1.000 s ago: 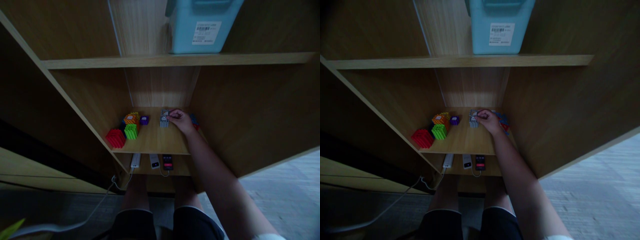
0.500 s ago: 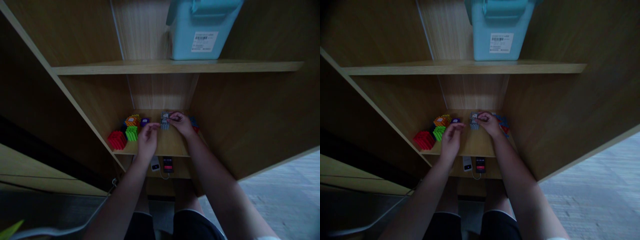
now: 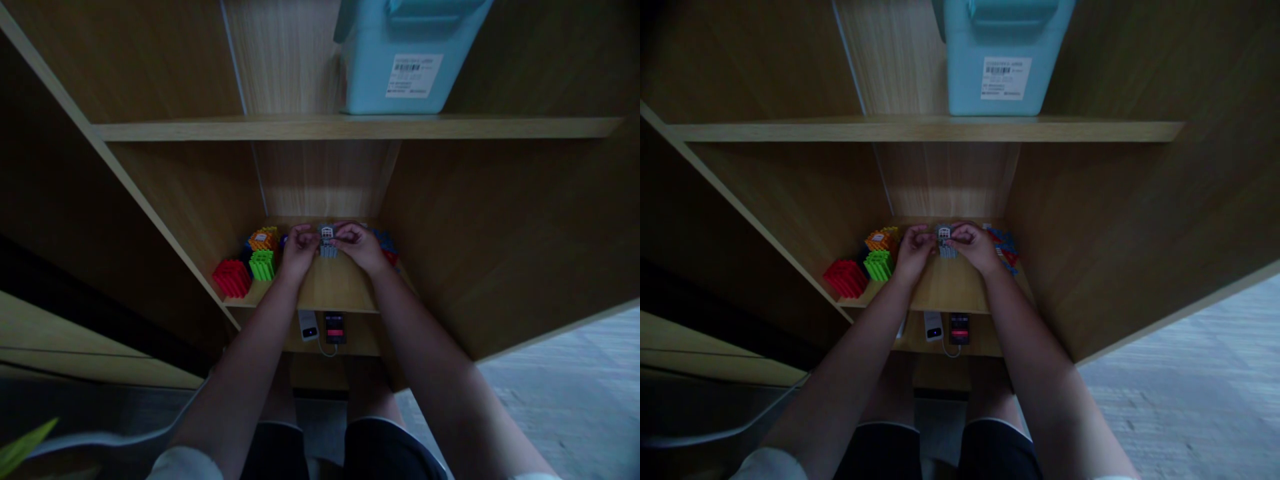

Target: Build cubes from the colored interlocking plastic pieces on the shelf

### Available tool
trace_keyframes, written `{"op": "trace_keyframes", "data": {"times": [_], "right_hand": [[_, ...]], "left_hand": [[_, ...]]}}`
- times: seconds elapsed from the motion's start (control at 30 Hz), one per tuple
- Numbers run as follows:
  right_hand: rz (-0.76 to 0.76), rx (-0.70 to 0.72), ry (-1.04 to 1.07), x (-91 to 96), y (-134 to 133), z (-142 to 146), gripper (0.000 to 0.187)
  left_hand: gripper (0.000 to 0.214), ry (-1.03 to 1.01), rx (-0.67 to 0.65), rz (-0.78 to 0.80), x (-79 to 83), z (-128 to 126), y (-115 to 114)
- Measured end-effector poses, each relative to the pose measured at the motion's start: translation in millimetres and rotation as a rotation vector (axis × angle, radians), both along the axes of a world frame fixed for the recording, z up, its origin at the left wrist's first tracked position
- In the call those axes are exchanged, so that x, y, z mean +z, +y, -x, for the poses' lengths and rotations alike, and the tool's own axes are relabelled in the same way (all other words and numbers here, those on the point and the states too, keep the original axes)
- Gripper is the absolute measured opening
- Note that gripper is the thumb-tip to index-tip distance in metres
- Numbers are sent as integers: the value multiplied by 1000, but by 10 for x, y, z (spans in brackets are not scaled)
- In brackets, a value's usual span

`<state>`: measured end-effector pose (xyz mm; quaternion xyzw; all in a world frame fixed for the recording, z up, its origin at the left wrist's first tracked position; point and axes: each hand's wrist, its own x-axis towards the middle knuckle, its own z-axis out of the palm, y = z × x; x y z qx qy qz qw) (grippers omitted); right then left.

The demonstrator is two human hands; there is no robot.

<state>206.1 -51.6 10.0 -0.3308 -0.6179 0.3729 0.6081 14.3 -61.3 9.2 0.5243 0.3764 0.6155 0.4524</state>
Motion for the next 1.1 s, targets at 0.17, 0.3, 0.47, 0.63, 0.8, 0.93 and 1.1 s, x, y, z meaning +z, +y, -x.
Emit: {"op": "trace_keyframes", "data": {"times": [0.17, 0.3, 0.47, 0.63, 0.8, 0.93, 1.1], "right_hand": [[-2, 15, -7, -10, -5, 0, 53], [26, 28, -24, 1, -25, 2, 54], [-3, -14, -78, -24, -9, -8, 54], [-116, -115, -256, -53, 23, -68, 44], [-111, -176, -394, -88, 56, -131, 43], [-95, -211, -439, -123, 82, -159, 45], [-65, -193, -460, -130, 91, -174, 45]], "left_hand": [[56, -123, -79, 28, -69, -11, 19], [57, -155, -88, 29, -105, -4, 29], [50, -100, -53, -4, -145, 11, 34], [40, 19, 11, -6, -182, 32, 85], [30, 76, 26, 8, -233, 47, 147], [30, 106, 45, -6, -271, 49, 174], [24, 148, 71, -23, -296, 45, 202]]}}
